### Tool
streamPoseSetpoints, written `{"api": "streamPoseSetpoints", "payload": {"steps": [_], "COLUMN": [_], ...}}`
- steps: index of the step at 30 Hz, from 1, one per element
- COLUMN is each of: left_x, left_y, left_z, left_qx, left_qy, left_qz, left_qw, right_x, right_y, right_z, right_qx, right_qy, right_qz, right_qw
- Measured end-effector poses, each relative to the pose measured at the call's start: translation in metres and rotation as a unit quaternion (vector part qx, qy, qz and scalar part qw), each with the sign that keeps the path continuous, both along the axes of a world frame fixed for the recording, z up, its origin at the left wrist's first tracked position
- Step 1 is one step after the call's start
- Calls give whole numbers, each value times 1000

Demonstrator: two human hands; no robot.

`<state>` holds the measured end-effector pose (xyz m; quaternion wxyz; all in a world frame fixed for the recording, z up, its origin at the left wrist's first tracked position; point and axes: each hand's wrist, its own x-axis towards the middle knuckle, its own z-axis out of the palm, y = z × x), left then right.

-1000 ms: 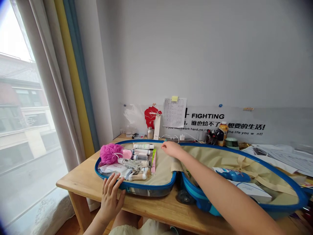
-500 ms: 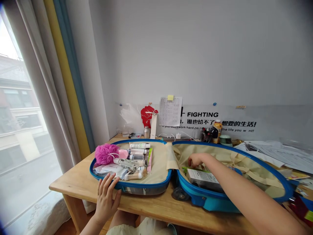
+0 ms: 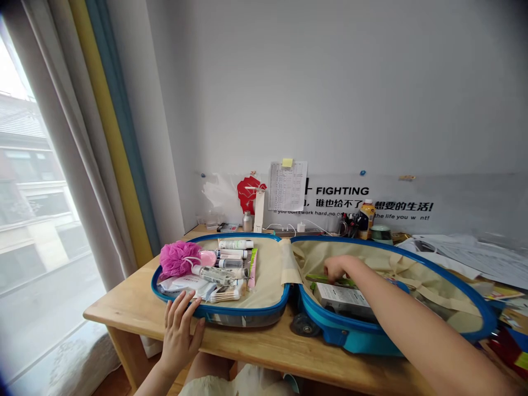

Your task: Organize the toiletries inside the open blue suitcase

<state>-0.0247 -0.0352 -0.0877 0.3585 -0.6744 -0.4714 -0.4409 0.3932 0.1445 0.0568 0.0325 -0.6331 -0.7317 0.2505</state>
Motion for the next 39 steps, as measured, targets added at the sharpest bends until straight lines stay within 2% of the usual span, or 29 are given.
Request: {"api": "streamPoseSetpoints", "payload": {"steps": [3, 5, 7, 9, 12, 16, 21, 25, 30, 35, 39], "left_x": [-1, -1, -1, -1, 0, -1, -1, -1, -1, -1, -1], "left_y": [1, 1, 1, 1, 0, 1, 1, 1, 1, 1, 0], "left_z": [-3, -4, -4, -4, -3, -2, -3, -4, -5, -4, -2], "left_qx": [-5, -8, -10, -10, -9, -9, -8, -6, -13, -8, -9], "left_qy": [-4, -8, -9, -9, -7, -3, -1, -1, -11, -10, -6], "left_qz": [5, 8, 9, 9, 7, 6, 8, 8, 12, 6, 7], "left_qw": [1000, 1000, 1000, 1000, 1000, 1000, 1000, 1000, 1000, 1000, 1000], "right_x": [1, -4, -18, -41, -85, -138, -178, -188, -186, -189, -179], "right_y": [-4, -8, -10, -11, -11, -9, -6, -4, -5, -9, -2], "right_z": [24, 45, 62, 70, 66, 45, 25, 19, 17, 13, 27], "right_qx": [-20, -4, 20, 32, 16, -39, -92, -118, -117, -54, 16], "right_qy": [35, 83, 132, 161, 163, 125, 93, 78, 53, -8, -41], "right_qz": [-20, -21, -19, -18, -11, -10, -5, 4, 18, 10, 2], "right_qw": [999, 996, 991, 986, 986, 991, 991, 990, 992, 998, 999]}}
